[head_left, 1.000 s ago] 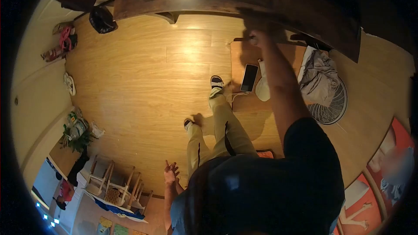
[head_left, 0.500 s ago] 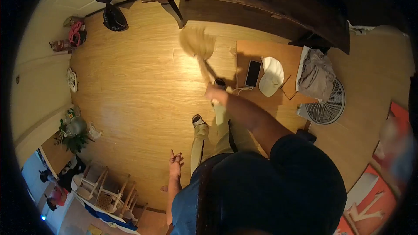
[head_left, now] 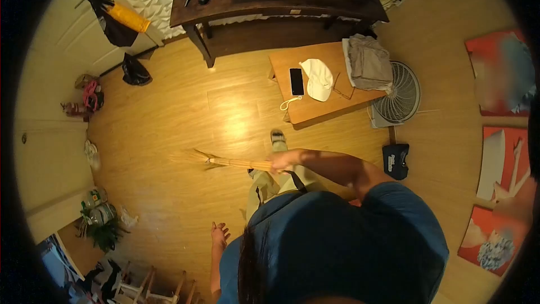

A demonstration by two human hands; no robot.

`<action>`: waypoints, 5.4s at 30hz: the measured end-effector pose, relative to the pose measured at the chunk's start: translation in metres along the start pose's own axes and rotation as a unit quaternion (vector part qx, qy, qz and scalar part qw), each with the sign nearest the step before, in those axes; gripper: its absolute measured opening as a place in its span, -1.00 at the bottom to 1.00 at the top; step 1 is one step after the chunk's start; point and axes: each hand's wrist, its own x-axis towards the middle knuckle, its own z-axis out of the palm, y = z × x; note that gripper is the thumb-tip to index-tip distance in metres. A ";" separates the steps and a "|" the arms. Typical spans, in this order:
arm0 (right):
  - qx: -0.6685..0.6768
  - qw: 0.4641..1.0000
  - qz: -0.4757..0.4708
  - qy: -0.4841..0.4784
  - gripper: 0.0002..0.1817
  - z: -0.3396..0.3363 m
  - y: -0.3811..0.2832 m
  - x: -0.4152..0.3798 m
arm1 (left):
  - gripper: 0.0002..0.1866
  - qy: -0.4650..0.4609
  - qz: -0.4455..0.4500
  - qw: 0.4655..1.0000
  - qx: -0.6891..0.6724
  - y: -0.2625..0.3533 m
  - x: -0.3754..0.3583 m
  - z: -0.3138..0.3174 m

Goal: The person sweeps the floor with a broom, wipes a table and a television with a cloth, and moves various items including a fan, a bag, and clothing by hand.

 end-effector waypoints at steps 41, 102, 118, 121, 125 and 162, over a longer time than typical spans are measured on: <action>0.572 0.753 0.112 0.306 -0.90 -0.007 0.428 -0.254 | -0.49 -0.083 0.050 0.984 0.153 0.248 -0.034 0.310; -0.646 0.739 0.019 0.189 -0.34 -0.201 0.049 -0.090 | -0.62 0.571 0.673 0.442 0.160 0.256 -0.395 0.259; -0.589 0.788 0.148 0.101 -0.69 -0.227 -0.072 0.100 | -0.68 0.855 0.247 0.336 0.307 0.208 -0.604 0.115; -0.618 0.773 0.128 0.063 -0.70 -0.139 -0.130 0.157 | -0.69 0.877 0.176 0.313 0.319 0.175 -0.629 0.079; -0.651 0.755 0.078 0.028 -0.71 0.000 -0.202 0.230 | -0.70 0.904 0.011 0.245 0.350 0.107 -0.646 0.028; -0.513 0.703 -0.219 -0.441 -0.85 1.431 -0.269 0.430 | -0.54 0.930 -0.277 -0.052 -0.238 -0.653 -0.684 -0.370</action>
